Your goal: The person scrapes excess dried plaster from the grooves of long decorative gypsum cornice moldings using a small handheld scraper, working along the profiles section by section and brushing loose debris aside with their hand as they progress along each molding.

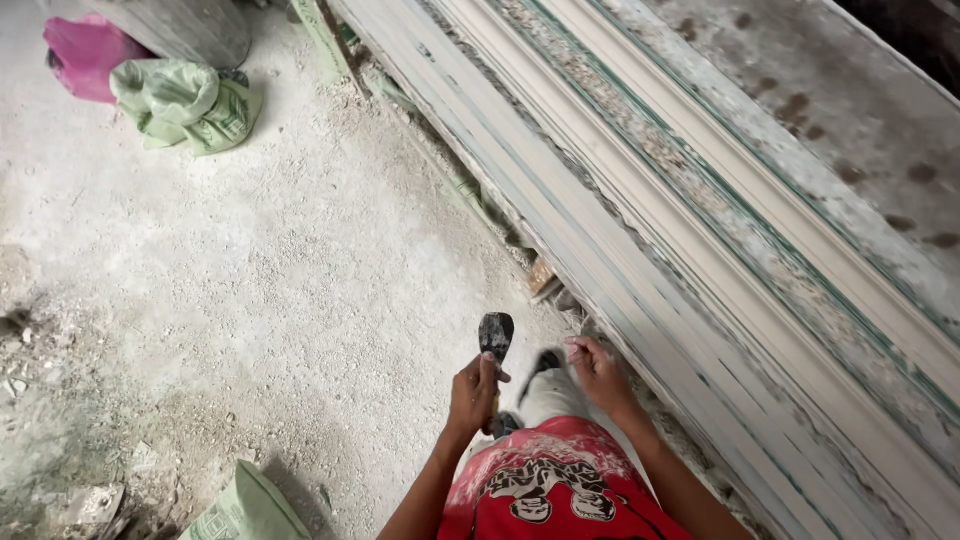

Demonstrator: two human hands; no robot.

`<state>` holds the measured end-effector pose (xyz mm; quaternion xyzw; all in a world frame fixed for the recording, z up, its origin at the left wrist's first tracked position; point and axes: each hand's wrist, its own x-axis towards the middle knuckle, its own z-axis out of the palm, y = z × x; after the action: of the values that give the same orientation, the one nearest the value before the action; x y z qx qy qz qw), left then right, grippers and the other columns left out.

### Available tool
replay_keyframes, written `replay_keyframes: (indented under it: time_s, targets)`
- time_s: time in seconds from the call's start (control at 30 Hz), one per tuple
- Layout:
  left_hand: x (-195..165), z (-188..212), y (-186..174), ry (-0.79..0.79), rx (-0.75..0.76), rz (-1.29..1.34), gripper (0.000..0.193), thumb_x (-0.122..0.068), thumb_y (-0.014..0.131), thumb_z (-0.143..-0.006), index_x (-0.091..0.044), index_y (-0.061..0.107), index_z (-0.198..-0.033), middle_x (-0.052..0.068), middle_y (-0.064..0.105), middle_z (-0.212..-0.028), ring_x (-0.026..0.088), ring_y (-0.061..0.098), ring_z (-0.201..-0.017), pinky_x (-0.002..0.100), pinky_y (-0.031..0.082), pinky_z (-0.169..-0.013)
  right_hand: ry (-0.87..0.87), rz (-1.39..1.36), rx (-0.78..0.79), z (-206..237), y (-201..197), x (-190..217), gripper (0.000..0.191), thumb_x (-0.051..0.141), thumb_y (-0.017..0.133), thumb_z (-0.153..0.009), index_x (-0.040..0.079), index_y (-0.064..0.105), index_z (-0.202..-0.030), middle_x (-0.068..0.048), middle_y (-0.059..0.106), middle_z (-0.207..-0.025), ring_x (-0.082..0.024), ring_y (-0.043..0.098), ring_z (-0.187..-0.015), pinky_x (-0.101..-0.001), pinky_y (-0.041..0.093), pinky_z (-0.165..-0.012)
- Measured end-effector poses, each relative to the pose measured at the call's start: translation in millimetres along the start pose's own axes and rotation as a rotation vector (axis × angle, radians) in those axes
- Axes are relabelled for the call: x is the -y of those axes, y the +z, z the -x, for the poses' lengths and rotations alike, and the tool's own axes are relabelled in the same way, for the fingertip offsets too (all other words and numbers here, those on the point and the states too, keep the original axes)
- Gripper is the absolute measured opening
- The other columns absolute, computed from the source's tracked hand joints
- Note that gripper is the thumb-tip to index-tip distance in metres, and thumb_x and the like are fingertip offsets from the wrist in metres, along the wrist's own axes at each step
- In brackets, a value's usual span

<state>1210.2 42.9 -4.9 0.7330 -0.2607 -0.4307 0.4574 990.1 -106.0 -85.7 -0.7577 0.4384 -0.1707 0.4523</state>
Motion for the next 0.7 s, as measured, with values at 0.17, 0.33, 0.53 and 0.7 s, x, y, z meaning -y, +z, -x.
replay_keyframes:
  time_s: [0.17,0.33,0.53,0.7]
  targets:
    - [8.4,-75.1,-17.8,0.001,0.081,0.12,0.055,-0.045,0.042,-0.105,0.0,0.069,-0.089,0.008,0.072,-0.077,0.012,0.059,-0.063,0.03,0.049,-0.058,-0.098,0.013,0.118,-79.6,27.4,41.1,0.037,0.033,0.055,-0.102,0.012,0.062,-0.131,-0.01,0.077,-0.104,-0.019,0.076,-0.09,-0.0347,0.062,-0.077]
    - [-20.3,-177.3,-68.7,-0.072,0.222,0.042,0.047,-0.039,0.036,-0.109,-0.002,0.056,-0.13,0.011,0.059,-0.071,0.018,0.053,-0.055,0.036,0.049,-0.052,0.026,0.006,0.138,-180.6,53.4,78.2,0.031,0.026,0.055,-0.105,0.011,0.065,-0.13,-0.013,0.073,-0.108,-0.022,0.07,-0.091,-0.0345,0.062,-0.077]
    - [-99.9,-305.7,-118.1,0.378,0.266,-0.667,0.059,-0.023,0.049,-0.104,-0.005,0.033,-0.158,0.024,0.057,-0.114,0.027,0.063,-0.069,0.039,0.06,-0.057,-0.107,0.329,-0.526,-317.0,-11.3,111.9,0.031,0.014,0.062,-0.102,0.003,0.063,-0.131,-0.017,0.063,-0.101,-0.026,0.066,-0.084,-0.0377,0.058,-0.07]
    - [-161.9,-413.3,-86.7,0.974,0.33,-0.974,0.055,-0.011,0.058,-0.096,-0.017,0.054,-0.15,0.013,0.064,-0.116,0.028,0.068,-0.091,0.042,0.061,-0.072,0.107,0.297,-0.51,-356.8,-39.1,108.4,0.029,0.013,0.067,-0.098,0.0,0.068,-0.124,-0.019,0.057,-0.11,-0.03,0.063,-0.093,-0.0432,0.053,-0.08]
